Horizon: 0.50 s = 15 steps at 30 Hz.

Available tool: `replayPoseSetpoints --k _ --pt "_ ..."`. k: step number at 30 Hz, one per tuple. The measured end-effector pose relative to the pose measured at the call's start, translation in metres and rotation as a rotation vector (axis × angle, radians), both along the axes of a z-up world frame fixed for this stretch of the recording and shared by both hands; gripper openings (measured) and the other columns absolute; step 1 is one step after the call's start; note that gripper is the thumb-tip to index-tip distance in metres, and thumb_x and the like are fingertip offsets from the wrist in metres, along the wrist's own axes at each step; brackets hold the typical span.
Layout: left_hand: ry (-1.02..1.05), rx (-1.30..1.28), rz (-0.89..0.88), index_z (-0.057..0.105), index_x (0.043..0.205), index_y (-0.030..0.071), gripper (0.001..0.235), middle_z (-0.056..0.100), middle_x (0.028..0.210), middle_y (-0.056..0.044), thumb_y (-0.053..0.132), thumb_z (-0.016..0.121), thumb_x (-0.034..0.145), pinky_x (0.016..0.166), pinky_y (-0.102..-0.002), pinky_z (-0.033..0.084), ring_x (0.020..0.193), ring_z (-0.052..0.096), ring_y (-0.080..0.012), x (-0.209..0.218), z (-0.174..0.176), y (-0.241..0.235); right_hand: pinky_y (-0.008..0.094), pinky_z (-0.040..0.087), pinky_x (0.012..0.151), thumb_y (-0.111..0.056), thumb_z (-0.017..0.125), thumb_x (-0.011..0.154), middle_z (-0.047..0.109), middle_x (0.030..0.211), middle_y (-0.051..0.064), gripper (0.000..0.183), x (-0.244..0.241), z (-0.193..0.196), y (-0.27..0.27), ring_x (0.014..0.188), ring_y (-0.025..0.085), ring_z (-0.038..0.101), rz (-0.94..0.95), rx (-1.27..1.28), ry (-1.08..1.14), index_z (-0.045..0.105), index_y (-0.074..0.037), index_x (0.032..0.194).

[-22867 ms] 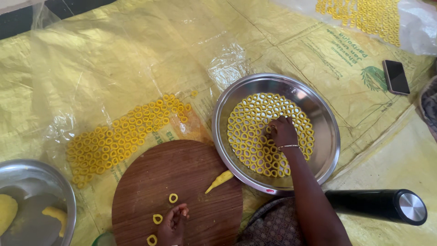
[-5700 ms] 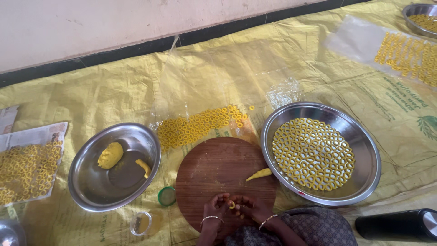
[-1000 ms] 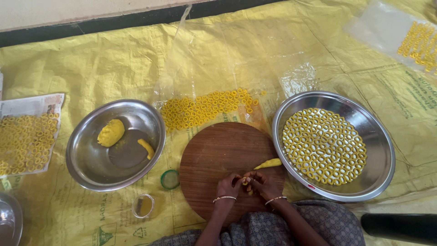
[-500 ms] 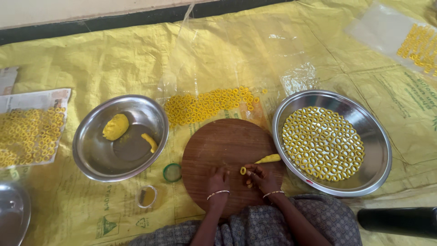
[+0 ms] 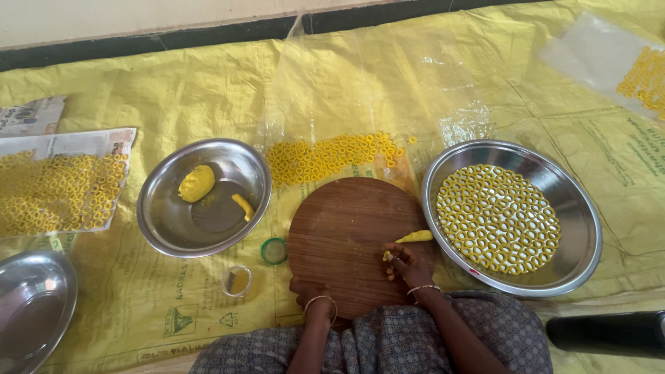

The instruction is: The person rolls a yellow dough rope on a wooden board, pinches off small segments, and forms them into rings by hand. The rings are placed into a metal tray and arranged in rows. Additional dough is taken from a bowl as needed.

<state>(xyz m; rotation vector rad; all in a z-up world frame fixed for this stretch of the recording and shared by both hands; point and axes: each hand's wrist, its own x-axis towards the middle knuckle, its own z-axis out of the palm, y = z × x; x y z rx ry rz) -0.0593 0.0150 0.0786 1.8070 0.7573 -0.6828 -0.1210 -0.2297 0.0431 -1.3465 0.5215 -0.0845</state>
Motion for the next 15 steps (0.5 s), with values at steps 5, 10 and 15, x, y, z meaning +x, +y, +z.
replayPoseSetpoints --k 5,10,15 --pt "-0.176 0.117 0.02 0.011 0.157 0.033 0.098 0.043 0.144 -0.016 -0.011 0.066 0.09 0.105 -0.042 0.055 0.127 0.055 -0.0314 -0.001 -0.003 -0.003 0.029 0.053 0.059 -0.017 0.069 0.095 0.064 0.079 0.007 0.037 0.002 0.006 0.0 0.062 0.012 0.061 0.026 0.003 0.011 0.066 -0.001 0.13" --pt "-0.178 0.123 0.052 0.02 0.156 0.036 0.093 0.047 0.139 -0.013 -0.015 0.062 0.09 0.096 -0.039 0.061 0.119 0.062 -0.0274 0.007 -0.005 -0.008 0.028 0.056 0.064 -0.016 0.069 0.095 0.065 0.089 0.002 0.038 0.002 0.007 -0.001 0.071 0.01 0.062 0.036 0.066 -0.055 0.064 0.0 0.129" --pt "-0.146 0.138 0.046 0.02 0.156 0.038 0.093 0.048 0.139 -0.014 -0.014 0.062 0.091 0.095 -0.039 0.061 0.118 0.061 -0.0271 0.017 -0.006 -0.007 0.029 0.055 0.064 -0.015 0.069 0.093 0.066 0.091 0.001 0.038 0.003 0.01 0.001 0.072 0.01 0.062 0.046 0.063 -0.037 0.065 0.0 0.128"
